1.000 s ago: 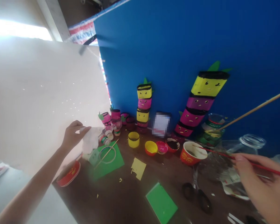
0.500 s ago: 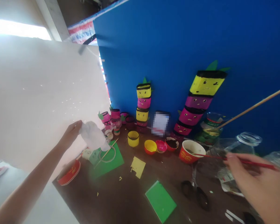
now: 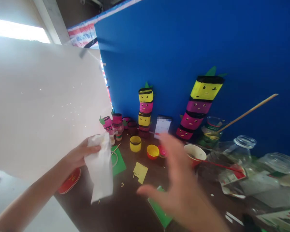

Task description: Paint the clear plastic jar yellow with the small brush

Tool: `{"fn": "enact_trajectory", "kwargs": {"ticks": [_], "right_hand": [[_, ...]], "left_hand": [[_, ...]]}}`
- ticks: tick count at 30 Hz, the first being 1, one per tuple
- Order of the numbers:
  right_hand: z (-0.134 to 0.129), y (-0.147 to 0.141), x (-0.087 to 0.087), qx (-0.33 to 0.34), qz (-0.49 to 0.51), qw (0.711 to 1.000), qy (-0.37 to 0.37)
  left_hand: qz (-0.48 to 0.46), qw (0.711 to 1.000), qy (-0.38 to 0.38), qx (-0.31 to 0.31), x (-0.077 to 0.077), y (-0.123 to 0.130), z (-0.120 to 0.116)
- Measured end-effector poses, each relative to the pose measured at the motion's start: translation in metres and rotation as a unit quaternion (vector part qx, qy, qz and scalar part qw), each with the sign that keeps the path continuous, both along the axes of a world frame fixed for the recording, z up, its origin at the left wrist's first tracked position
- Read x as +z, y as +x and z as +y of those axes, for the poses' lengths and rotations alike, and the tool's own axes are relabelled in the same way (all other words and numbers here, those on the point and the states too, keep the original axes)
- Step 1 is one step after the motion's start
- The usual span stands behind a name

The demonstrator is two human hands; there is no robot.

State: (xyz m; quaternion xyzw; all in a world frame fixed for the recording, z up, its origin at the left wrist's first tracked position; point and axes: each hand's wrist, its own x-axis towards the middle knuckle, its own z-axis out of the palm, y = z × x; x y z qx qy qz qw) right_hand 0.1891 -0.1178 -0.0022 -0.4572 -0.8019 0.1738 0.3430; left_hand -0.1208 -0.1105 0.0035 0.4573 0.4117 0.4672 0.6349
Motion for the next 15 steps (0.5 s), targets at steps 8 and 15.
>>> {"fn": "enact_trajectory", "kwargs": {"ticks": [8, 15], "right_hand": [[0.014, -0.071, -0.018, 0.147, 0.099, 0.968, -0.176], [0.006, -0.073, -0.029, 0.155, 0.17, 0.935, -0.271]], "left_hand": [[0.031, 0.998, 0.047, 0.003, -0.002, 0.034, -0.013], [0.276, 0.923, 0.215, 0.159, -0.009, 0.033, -0.01]]}}
